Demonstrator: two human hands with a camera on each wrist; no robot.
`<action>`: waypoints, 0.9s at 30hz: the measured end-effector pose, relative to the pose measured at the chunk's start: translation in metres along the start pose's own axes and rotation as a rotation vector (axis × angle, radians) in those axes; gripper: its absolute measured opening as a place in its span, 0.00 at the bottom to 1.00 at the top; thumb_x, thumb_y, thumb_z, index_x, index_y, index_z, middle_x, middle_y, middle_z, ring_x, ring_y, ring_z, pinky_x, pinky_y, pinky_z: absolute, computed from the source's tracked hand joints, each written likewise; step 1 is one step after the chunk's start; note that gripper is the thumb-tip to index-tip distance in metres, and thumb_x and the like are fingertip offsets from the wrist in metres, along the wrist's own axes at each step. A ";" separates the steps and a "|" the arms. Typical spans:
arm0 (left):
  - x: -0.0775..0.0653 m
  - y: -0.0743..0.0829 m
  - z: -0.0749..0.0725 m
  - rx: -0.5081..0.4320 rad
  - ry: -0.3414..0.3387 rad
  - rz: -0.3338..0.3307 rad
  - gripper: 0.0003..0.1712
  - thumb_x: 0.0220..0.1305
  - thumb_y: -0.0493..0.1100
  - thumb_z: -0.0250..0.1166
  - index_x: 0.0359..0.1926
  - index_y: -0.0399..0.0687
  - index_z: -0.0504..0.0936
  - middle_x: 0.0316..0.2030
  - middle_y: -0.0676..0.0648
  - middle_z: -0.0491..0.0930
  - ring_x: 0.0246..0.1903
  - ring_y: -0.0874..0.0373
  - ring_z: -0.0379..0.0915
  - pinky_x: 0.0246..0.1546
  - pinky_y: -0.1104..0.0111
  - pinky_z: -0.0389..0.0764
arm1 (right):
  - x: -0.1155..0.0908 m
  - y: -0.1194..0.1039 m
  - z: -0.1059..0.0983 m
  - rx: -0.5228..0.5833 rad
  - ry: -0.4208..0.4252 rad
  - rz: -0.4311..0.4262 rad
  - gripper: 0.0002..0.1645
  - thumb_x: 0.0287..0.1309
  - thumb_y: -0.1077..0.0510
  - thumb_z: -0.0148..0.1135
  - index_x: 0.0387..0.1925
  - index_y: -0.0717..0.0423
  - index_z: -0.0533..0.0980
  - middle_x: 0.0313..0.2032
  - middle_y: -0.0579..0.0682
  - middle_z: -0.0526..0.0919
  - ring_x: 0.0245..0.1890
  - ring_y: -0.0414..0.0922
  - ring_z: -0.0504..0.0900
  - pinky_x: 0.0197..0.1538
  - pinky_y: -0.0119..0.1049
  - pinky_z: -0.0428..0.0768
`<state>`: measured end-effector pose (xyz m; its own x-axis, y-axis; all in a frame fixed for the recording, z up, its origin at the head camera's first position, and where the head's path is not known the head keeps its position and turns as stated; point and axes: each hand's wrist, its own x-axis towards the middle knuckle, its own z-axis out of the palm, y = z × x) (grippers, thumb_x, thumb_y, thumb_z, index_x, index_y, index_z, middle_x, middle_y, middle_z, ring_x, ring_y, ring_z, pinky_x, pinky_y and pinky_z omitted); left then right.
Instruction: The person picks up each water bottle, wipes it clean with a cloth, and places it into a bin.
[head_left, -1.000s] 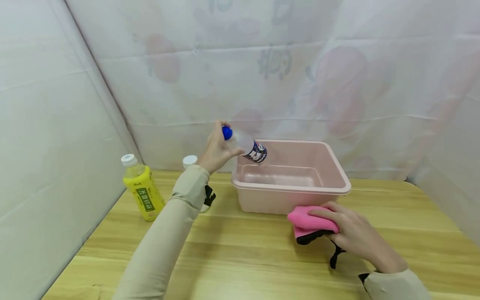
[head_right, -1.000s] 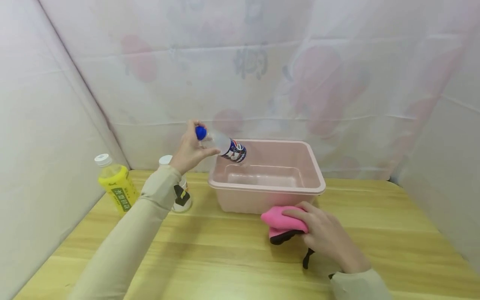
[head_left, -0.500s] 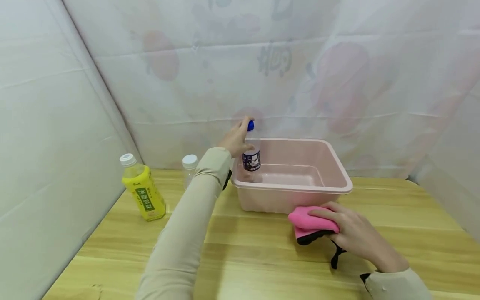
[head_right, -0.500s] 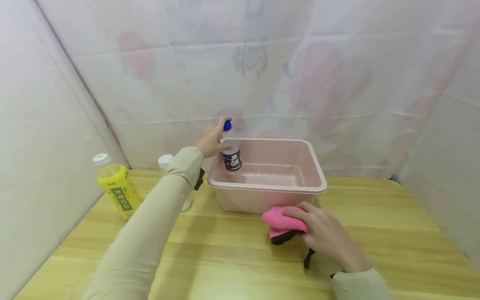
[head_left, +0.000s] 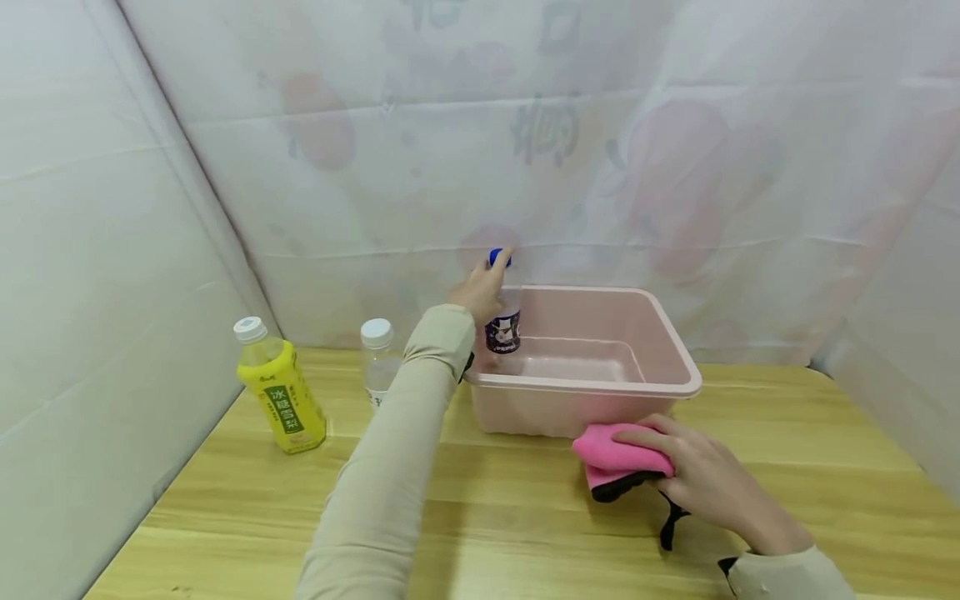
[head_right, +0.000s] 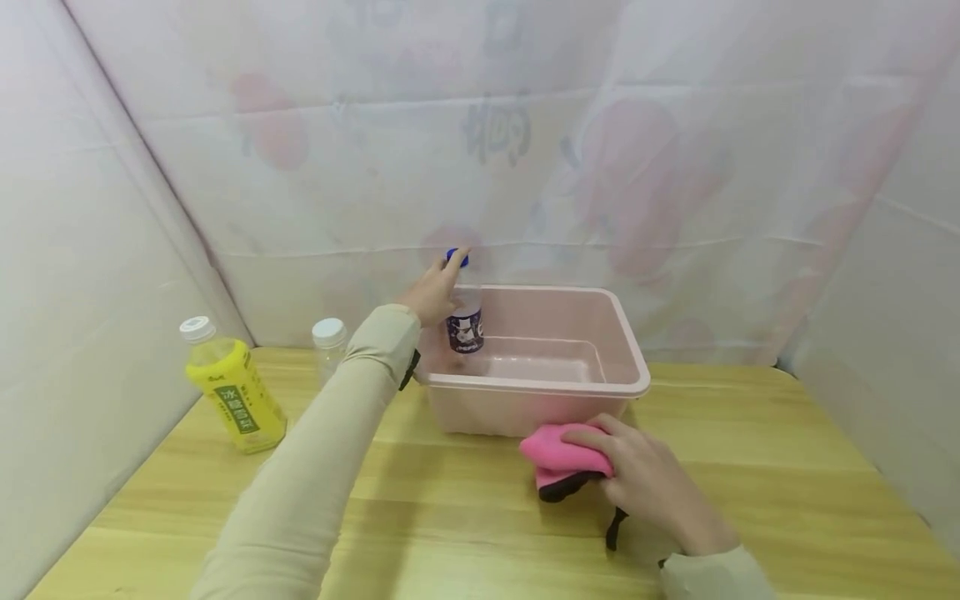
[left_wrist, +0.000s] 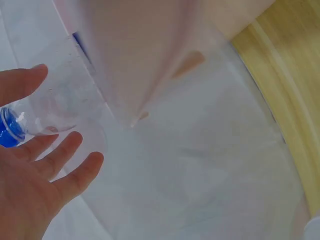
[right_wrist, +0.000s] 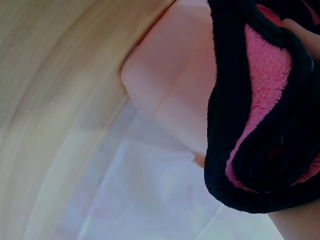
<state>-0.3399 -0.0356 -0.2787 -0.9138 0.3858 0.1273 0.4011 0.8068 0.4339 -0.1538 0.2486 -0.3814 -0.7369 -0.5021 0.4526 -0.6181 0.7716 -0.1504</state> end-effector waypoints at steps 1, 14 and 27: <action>0.000 0.001 0.000 0.013 -0.001 0.001 0.53 0.68 0.31 0.62 0.82 0.59 0.41 0.74 0.30 0.56 0.65 0.37 0.67 0.50 0.54 0.83 | 0.000 0.000 0.000 0.001 -0.001 -0.005 0.47 0.24 0.80 0.64 0.51 0.43 0.84 0.47 0.42 0.81 0.38 0.45 0.80 0.28 0.35 0.75; 0.006 0.012 -0.007 0.013 -0.095 -0.046 0.55 0.71 0.48 0.66 0.82 0.64 0.35 0.74 0.33 0.57 0.66 0.37 0.66 0.63 0.49 0.74 | 0.004 0.002 -0.003 0.001 -0.001 -0.017 0.46 0.26 0.79 0.63 0.52 0.42 0.84 0.46 0.41 0.81 0.38 0.43 0.80 0.27 0.34 0.74; -0.005 0.008 -0.023 -0.015 -0.080 -0.001 0.55 0.72 0.47 0.64 0.82 0.59 0.32 0.74 0.27 0.52 0.70 0.34 0.58 0.68 0.45 0.67 | 0.006 0.002 -0.003 0.003 -0.009 -0.018 0.46 0.25 0.79 0.65 0.52 0.43 0.84 0.47 0.43 0.81 0.36 0.45 0.80 0.27 0.36 0.75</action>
<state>-0.3333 -0.0408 -0.2556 -0.9059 0.4199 0.0553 0.3984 0.8005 0.4478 -0.1589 0.2488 -0.3759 -0.7282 -0.5190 0.4477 -0.6318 0.7615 -0.1449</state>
